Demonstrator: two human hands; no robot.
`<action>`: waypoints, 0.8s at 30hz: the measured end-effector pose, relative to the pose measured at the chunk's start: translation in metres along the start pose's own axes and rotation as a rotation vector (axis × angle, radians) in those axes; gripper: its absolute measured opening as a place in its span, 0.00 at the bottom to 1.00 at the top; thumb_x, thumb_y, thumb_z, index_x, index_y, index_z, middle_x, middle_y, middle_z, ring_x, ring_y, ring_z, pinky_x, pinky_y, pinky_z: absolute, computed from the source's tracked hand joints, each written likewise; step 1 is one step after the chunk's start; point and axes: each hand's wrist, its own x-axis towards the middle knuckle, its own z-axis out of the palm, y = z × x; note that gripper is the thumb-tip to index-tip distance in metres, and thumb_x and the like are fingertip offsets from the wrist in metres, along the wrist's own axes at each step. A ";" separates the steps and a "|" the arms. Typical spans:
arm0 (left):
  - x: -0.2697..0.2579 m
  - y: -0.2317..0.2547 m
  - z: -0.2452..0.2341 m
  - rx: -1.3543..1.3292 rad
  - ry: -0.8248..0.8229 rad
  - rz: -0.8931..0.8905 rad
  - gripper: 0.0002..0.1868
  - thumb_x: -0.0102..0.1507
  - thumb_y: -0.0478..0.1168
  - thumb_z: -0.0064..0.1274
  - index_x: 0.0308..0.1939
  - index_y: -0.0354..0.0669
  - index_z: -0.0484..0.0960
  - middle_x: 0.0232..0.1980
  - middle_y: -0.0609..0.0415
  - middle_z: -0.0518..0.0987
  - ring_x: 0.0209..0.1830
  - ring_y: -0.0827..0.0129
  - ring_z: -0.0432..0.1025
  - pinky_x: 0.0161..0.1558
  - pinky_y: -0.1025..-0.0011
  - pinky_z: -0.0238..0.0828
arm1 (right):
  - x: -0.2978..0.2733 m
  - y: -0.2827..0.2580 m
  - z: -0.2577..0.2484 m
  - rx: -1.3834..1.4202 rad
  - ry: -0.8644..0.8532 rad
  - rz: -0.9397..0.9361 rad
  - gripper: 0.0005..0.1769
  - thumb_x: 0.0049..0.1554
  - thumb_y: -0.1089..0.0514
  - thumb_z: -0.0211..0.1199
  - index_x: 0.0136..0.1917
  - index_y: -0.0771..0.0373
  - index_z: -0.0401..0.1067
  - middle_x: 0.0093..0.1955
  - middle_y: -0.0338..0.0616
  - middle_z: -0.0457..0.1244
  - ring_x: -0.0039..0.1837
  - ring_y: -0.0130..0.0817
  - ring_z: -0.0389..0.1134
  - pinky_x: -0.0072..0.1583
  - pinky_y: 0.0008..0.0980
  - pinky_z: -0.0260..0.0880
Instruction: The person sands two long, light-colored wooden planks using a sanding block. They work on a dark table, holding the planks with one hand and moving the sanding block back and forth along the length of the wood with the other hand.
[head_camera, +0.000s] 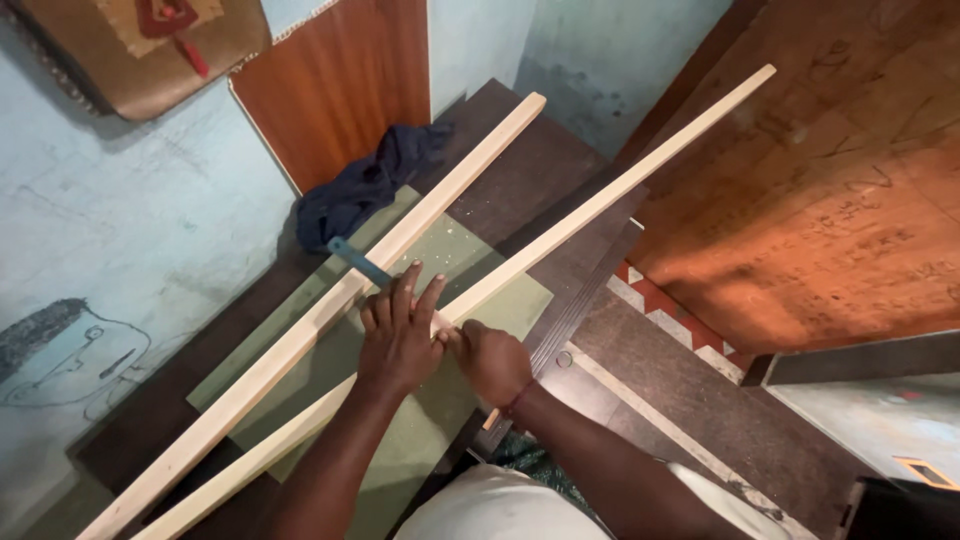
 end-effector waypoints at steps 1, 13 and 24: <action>-0.001 0.000 -0.001 0.008 0.006 0.000 0.49 0.54 0.49 0.66 0.75 0.56 0.56 0.78 0.46 0.56 0.73 0.46 0.56 0.65 0.40 0.51 | 0.002 0.006 0.004 -0.008 -0.010 -0.005 0.20 0.64 0.42 0.59 0.41 0.60 0.73 0.36 0.58 0.68 0.41 0.58 0.70 0.43 0.54 0.69; -0.057 -0.037 -0.037 0.003 -0.204 -0.221 0.24 0.51 0.57 0.71 0.43 0.51 0.85 0.46 0.57 0.77 0.56 0.59 0.68 0.64 0.48 0.58 | 0.058 0.111 -0.051 -0.114 0.144 0.189 0.25 0.67 0.40 0.52 0.47 0.61 0.78 0.39 0.60 0.69 0.39 0.58 0.72 0.42 0.55 0.71; -0.062 -0.028 -0.029 0.023 -0.052 -0.278 0.21 0.48 0.55 0.71 0.38 0.49 0.87 0.41 0.58 0.80 0.50 0.58 0.71 0.58 0.55 0.64 | 0.034 0.016 -0.024 -0.099 -0.086 -0.058 0.18 0.63 0.43 0.53 0.50 0.56 0.77 0.41 0.53 0.71 0.42 0.55 0.73 0.44 0.54 0.72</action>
